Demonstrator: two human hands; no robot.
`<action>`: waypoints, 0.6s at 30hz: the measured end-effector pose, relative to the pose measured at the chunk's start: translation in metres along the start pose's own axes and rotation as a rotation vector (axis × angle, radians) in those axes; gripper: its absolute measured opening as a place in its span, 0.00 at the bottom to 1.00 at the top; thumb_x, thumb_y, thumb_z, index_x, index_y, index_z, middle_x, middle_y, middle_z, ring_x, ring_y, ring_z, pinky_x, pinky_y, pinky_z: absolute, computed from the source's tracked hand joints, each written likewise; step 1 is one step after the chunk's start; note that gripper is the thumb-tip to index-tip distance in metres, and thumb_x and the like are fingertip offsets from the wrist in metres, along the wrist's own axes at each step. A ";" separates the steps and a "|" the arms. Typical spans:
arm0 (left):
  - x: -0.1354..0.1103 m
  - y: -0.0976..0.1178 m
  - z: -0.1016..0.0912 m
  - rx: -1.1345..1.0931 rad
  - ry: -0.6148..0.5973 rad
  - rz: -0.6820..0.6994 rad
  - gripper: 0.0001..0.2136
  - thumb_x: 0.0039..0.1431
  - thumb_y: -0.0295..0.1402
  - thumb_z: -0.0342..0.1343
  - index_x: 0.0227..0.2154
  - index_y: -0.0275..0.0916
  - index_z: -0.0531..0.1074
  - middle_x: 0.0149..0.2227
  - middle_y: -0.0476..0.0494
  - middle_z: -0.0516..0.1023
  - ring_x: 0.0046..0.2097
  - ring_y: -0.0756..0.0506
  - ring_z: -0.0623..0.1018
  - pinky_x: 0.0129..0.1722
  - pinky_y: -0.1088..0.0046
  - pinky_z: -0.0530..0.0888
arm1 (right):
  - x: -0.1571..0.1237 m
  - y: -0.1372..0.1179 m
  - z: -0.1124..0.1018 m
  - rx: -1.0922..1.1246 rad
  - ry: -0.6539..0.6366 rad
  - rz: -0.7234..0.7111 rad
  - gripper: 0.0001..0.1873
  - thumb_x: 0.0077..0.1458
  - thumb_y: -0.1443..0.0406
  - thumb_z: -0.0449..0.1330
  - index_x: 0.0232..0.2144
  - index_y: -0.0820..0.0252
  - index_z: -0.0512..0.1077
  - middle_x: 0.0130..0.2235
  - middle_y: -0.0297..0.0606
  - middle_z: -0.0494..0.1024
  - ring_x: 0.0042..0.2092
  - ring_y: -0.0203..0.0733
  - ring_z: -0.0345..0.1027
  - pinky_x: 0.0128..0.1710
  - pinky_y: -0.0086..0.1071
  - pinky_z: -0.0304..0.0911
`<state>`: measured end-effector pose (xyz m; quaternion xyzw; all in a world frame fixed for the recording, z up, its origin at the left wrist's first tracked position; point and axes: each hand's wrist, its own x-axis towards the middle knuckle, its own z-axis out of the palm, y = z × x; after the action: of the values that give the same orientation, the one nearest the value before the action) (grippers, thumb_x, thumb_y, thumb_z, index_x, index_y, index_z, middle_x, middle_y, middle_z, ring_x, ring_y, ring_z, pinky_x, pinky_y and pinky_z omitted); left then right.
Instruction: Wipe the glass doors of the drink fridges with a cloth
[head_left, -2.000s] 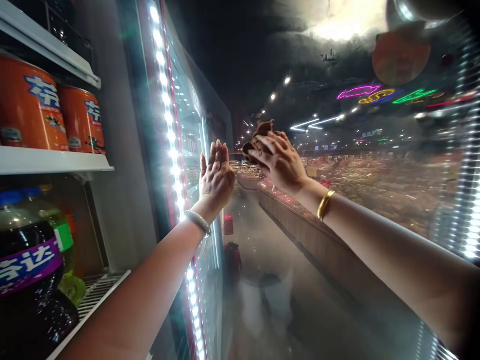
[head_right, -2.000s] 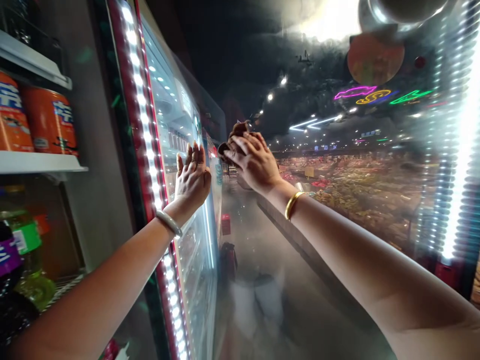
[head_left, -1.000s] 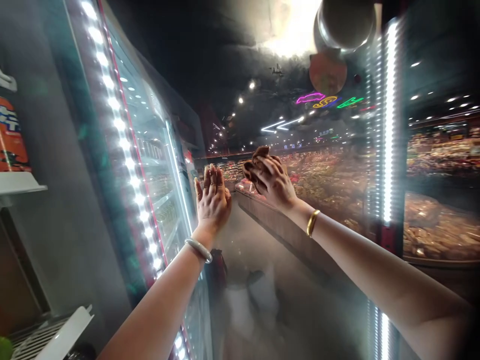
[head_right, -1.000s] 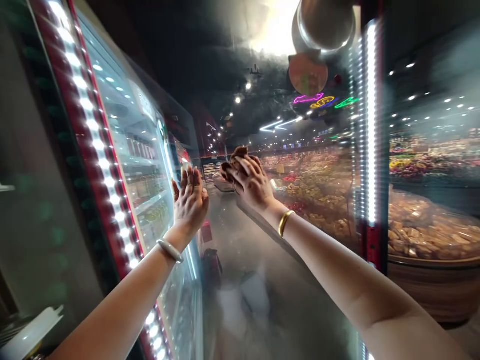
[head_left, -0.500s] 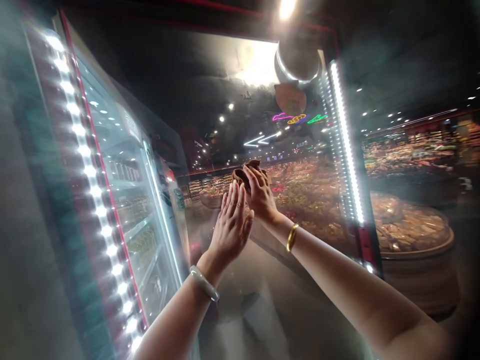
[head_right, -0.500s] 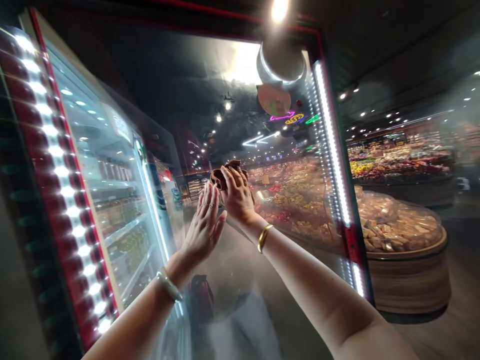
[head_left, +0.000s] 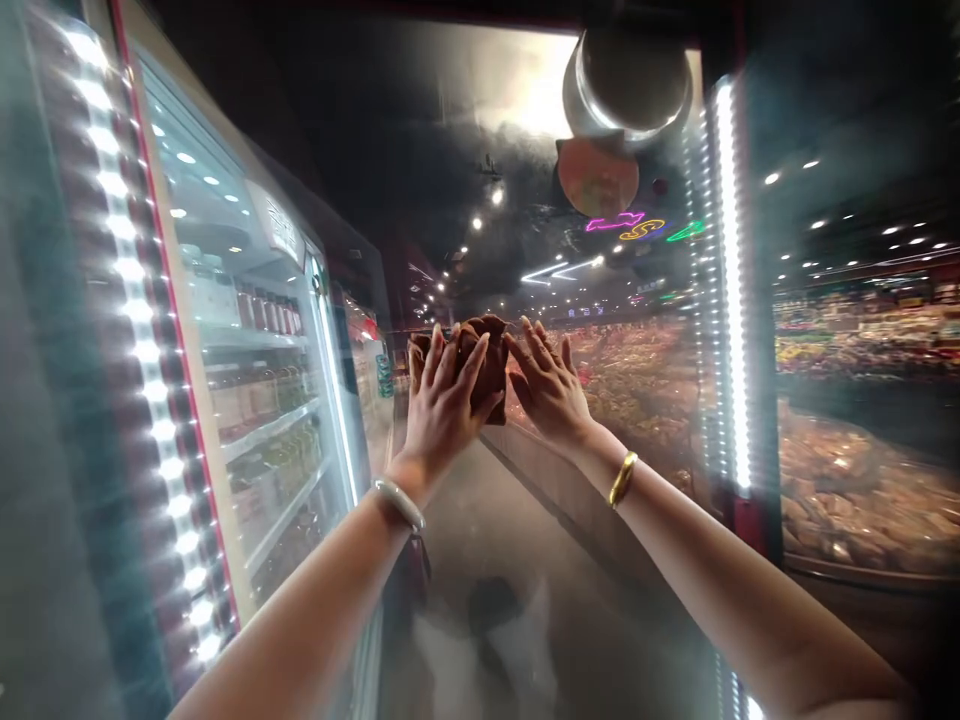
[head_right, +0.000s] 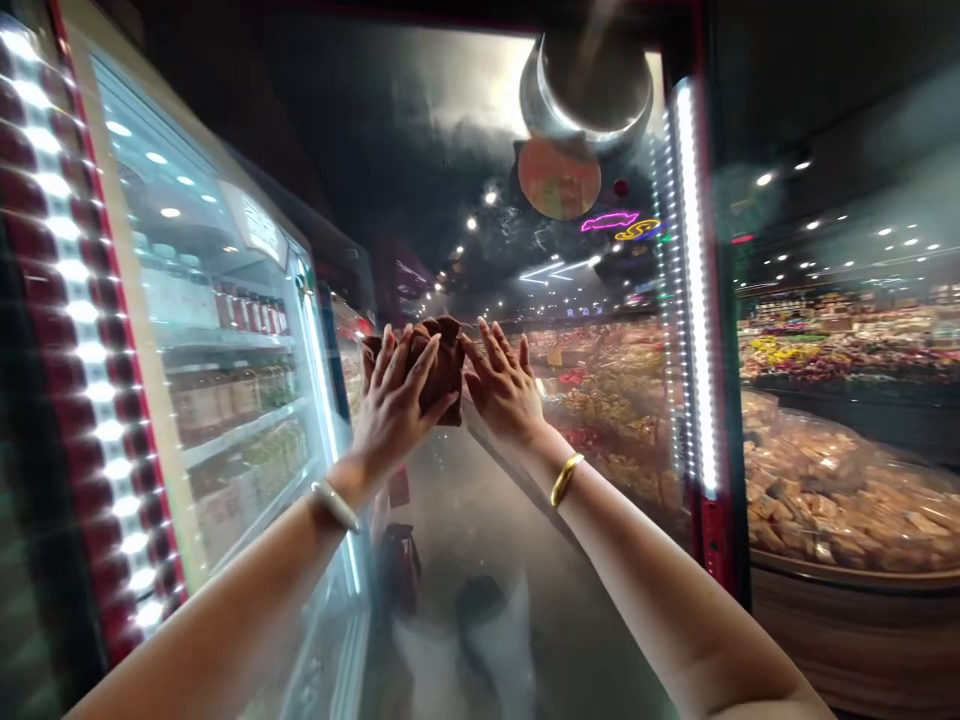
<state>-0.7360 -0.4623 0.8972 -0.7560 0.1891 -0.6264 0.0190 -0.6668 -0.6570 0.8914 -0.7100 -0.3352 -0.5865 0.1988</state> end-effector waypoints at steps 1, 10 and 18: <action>0.012 0.002 0.001 0.016 0.016 0.004 0.32 0.68 0.45 0.57 0.71 0.49 0.59 0.76 0.40 0.53 0.77 0.34 0.48 0.75 0.43 0.46 | 0.004 0.005 -0.001 -0.008 0.019 -0.008 0.29 0.72 0.59 0.48 0.72 0.49 0.54 0.76 0.41 0.49 0.77 0.51 0.42 0.76 0.64 0.38; -0.011 0.038 0.030 0.086 0.182 -0.101 0.22 0.67 0.39 0.58 0.62 0.48 0.70 0.67 0.37 0.68 0.70 0.35 0.66 0.72 0.46 0.59 | -0.009 0.014 0.014 0.016 0.063 -0.091 0.31 0.71 0.64 0.49 0.73 0.47 0.52 0.76 0.37 0.49 0.77 0.48 0.39 0.77 0.59 0.40; -0.002 0.029 0.017 0.132 0.138 -0.089 0.27 0.66 0.38 0.59 0.67 0.46 0.64 0.73 0.34 0.59 0.74 0.33 0.59 0.72 0.48 0.61 | -0.007 0.032 -0.009 0.063 -0.001 -0.177 0.27 0.72 0.62 0.48 0.70 0.49 0.60 0.74 0.33 0.56 0.76 0.44 0.46 0.78 0.56 0.37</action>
<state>-0.7276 -0.4923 0.8841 -0.7157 0.1144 -0.6884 0.0275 -0.6511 -0.6872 0.8907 -0.6714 -0.4151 -0.5904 0.1682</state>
